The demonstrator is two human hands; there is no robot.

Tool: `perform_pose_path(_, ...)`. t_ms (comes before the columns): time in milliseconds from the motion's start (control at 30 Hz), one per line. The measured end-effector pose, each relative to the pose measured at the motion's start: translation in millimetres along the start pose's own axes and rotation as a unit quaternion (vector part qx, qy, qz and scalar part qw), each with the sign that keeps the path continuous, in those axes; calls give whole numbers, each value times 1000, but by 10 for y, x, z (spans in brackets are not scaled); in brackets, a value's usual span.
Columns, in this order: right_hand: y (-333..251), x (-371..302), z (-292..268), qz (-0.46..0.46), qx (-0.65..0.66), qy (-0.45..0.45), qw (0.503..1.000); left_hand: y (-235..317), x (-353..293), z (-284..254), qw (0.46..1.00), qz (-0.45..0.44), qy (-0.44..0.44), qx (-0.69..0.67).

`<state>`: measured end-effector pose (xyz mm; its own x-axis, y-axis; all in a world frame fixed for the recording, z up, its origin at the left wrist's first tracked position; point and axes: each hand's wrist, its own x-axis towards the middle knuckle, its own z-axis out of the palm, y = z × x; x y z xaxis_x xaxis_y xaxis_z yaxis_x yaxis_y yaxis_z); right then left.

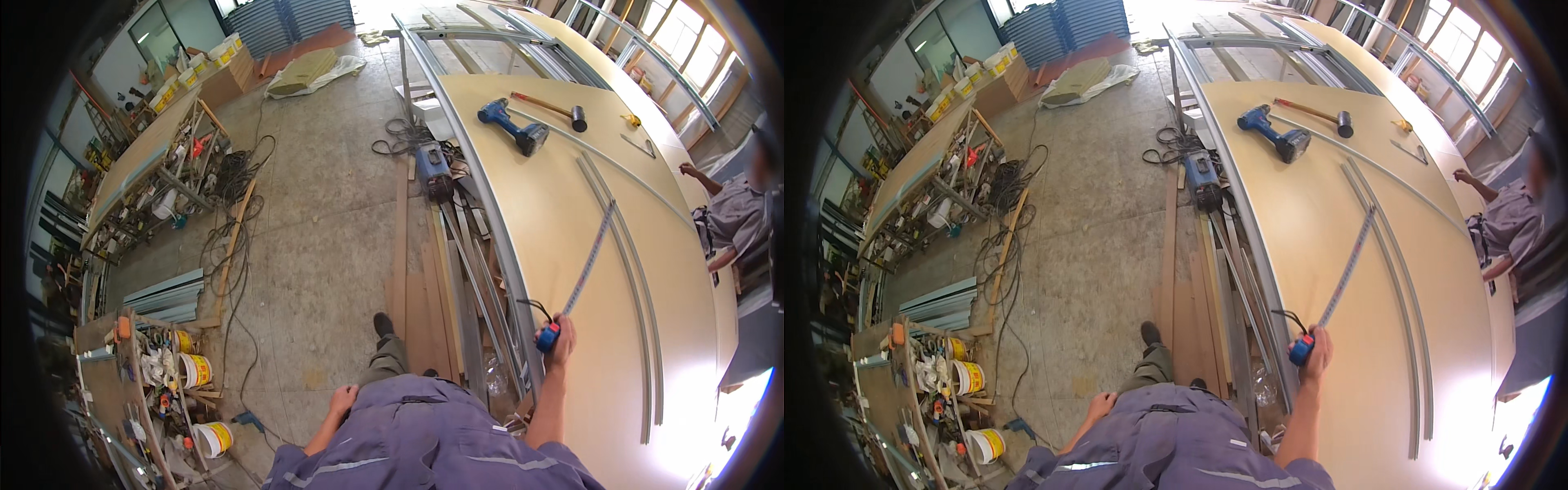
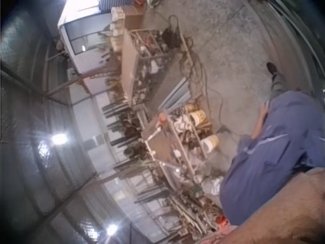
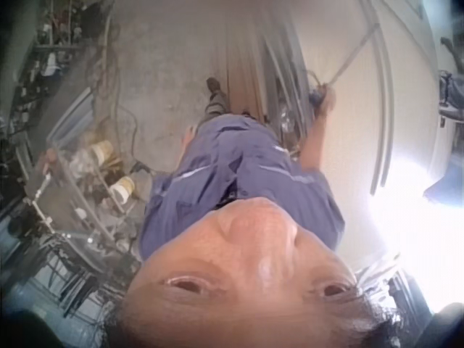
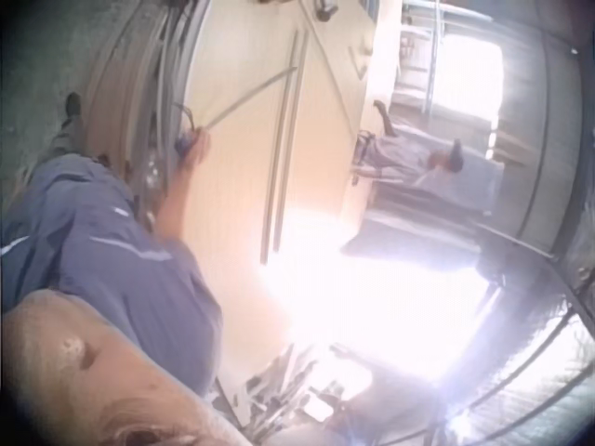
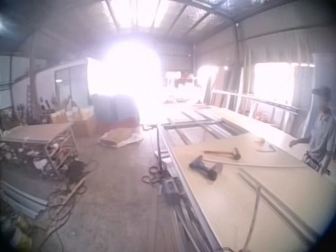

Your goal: The person measures and aligns metal frame components and a large panel using a tape measure, then secures them with a cordless drill and rubber mallet. The person repeatedly checks dimensions and adjusts the frame and panel to ensure proper fit.

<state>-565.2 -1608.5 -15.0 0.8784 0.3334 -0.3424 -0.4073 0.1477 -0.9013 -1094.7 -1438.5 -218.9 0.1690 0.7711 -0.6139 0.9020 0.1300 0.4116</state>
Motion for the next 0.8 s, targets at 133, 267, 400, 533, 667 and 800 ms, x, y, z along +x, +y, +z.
perform_pose_path(133,-26,-27,136,4,-1,41,999,218,794,-79,998,53,-12,-24)
perform_pose_path(267,8,183,271,-20,32,113,993,542,1504,-312,997,75,-23,-13)
perform_pose_path(400,38,547,636,-57,58,122,989,841,2138,-878,994,100,-36,28)
perform_pose_path(533,79,789,1060,-91,59,154,982,1261,2627,-1384,994,56,-85,-23)
perform_pose_path(667,26,1079,1462,-62,73,178,979,1611,3138,-1652,989,23,-96,-110)
perform_pose_path(800,-5,1461,1830,-68,65,188,978,1947,3383,-1732,984,0,-116,-135)
